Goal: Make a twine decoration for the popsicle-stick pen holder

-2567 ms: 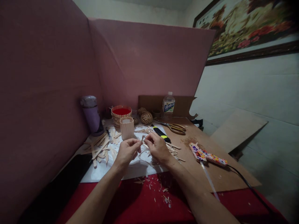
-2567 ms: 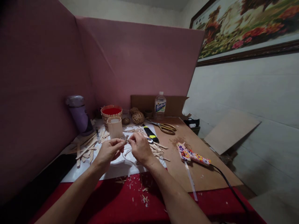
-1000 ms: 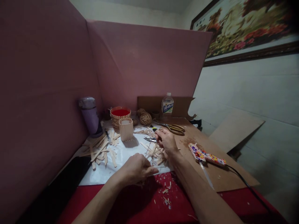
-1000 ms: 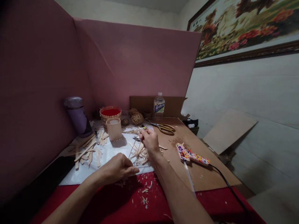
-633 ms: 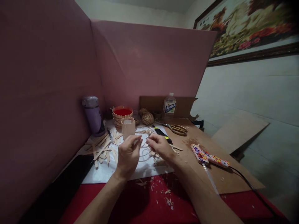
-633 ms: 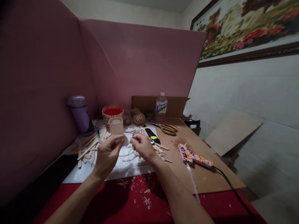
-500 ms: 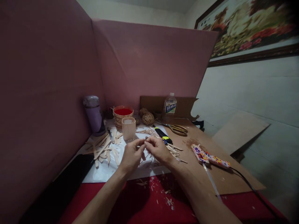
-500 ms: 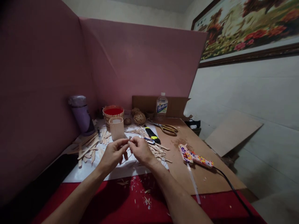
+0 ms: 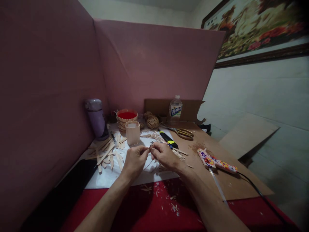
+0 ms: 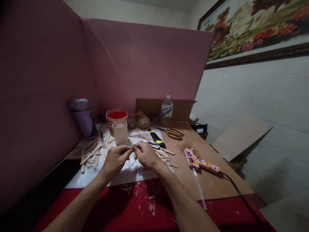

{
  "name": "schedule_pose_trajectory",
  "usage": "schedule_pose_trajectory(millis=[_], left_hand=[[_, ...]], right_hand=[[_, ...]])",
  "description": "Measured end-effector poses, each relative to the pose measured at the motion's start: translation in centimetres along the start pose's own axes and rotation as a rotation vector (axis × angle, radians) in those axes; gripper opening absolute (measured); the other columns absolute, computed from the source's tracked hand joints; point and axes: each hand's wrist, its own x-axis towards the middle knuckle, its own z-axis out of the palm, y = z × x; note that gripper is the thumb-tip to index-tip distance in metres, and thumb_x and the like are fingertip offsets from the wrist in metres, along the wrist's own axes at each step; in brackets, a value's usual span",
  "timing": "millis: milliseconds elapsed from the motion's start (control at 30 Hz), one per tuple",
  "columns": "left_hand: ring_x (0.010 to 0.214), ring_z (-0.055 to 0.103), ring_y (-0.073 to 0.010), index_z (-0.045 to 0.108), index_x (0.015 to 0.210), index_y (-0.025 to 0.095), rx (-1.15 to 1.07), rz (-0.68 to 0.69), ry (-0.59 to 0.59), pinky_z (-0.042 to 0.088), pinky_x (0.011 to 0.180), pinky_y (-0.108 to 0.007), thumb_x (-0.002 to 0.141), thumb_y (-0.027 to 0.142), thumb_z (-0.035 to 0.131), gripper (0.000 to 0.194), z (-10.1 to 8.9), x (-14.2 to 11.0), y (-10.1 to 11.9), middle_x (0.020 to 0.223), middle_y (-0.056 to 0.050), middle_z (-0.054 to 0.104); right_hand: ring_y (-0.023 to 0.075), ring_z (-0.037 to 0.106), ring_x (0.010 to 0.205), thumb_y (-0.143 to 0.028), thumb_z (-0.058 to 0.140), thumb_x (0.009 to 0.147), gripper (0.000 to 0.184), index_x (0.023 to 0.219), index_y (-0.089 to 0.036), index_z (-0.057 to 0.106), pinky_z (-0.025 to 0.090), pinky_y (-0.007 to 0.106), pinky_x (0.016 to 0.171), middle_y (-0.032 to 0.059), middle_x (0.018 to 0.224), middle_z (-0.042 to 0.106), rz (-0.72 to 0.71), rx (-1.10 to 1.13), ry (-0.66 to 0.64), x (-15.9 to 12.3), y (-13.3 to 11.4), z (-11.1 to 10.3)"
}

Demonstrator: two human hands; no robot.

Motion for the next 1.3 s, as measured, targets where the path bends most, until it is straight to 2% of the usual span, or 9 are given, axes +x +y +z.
schedule_pose_trajectory(millis=[100,267,367,533,767,967,1100,1200,1300], left_hand=[[0.046,0.046,-0.0095,0.067,0.060,0.016,-0.040,-0.035,0.012,0.031,0.045,-0.020,0.072,0.032,0.055,0.023,-0.1,0.1,0.1,0.049,-0.001,0.056],[0.033,0.032,-0.0053,0.058,0.056,0.013,-0.324,-0.290,-0.021,0.021,0.035,-0.019,0.063,0.039,0.063,0.027,-0.3,0.5,0.5,0.039,0.005,0.041],[0.031,0.030,-0.0043,0.055,0.056,0.013,-0.407,-0.368,-0.034,0.018,0.032,-0.018,0.058,0.041,0.066,0.030,-0.4,0.6,0.6,0.037,0.007,0.038],[0.033,0.034,-0.0047,0.059,0.057,0.012,-0.343,-0.329,-0.029,0.021,0.034,-0.018,0.057,0.038,0.066,0.027,-0.4,0.7,0.5,0.038,0.006,0.041],[0.036,0.033,-0.0055,0.062,0.058,0.013,-0.289,-0.229,-0.050,0.022,0.036,-0.019,0.058,0.036,0.065,0.022,0.1,1.6,0.2,0.038,0.005,0.042],[0.030,0.030,-0.0037,0.054,0.051,0.014,-0.282,-0.254,-0.056,0.018,0.033,-0.019,0.056,0.028,0.063,0.018,0.6,3.2,1.1,0.036,0.006,0.041],[0.027,0.031,-0.0034,0.052,0.053,0.013,-0.379,-0.356,0.017,0.016,0.031,-0.018,0.055,0.024,0.061,0.015,1.4,4.0,2.5,0.036,0.005,0.043],[0.027,0.033,-0.0033,0.052,0.057,0.013,-0.518,-0.401,0.072,0.014,0.031,-0.017,0.054,0.020,0.060,0.011,1.7,4.6,3.4,0.041,0.005,0.049],[0.027,0.031,-0.0012,0.050,0.059,0.013,-0.747,-0.431,0.068,0.012,0.030,-0.017,0.055,0.020,0.059,0.012,1.5,5.4,3.6,0.050,0.002,0.056]], right_hand=[[0.0081,0.048,0.049,-0.018,0.042,0.080,0.018,0.068,-0.016,0.054,0.034,0.020,0.049,-0.0004,0.061,0.059,0.004,-0.014,0.001,-0.1,0.1,-0.1],[0.0098,0.051,0.053,-0.020,0.048,0.077,0.015,0.068,-0.016,0.059,0.035,0.021,0.052,0.0003,0.061,0.060,-0.010,-0.123,0.057,0.1,0.0,-0.5],[0.0117,0.053,0.060,-0.017,0.049,0.074,0.014,0.068,-0.016,0.062,0.037,0.022,0.057,0.0016,0.065,0.062,-0.028,-0.187,0.079,0.2,-0.1,-0.7],[0.0136,0.054,0.072,-0.015,0.051,0.072,0.013,0.070,-0.018,0.064,0.039,0.024,0.067,0.0028,0.077,0.063,-0.112,-0.262,0.150,0.2,0.4,-0.7],[0.0139,0.053,0.074,-0.016,0.054,0.070,0.010,0.066,-0.018,0.063,0.038,0.024,0.068,0.0026,0.077,0.061,-0.115,-0.307,0.198,0.5,1.0,-1.2],[0.0126,0.050,0.062,-0.025,0.050,0.076,0.015,0.064,-0.018,0.056,0.035,0.023,0.059,0.0019,0.067,0.058,-0.063,-0.290,0.403,0.6,0.6,-1.4],[0.0119,0.049,0.054,-0.035,0.049,0.079,0.022,0.067,-0.019,0.056,0.033,0.022,0.053,0.0005,0.059,0.057,-0.053,-0.180,0.388,0.3,0.1,-1.1],[0.0117,0.051,0.054,-0.034,0.050,0.079,0.022,0.065,-0.019,0.057,0.035,0.022,0.054,0.0007,0.057,0.059,-0.059,-0.135,0.353,0.2,-0.2,-0.8],[0.0110,0.052,0.052,-0.031,0.047,0.080,0.026,0.060,-0.017,0.058,0.037,0.021,0.055,0.0003,0.051,0.058,-0.035,-0.073,0.262,0.4,0.0,-0.5]])
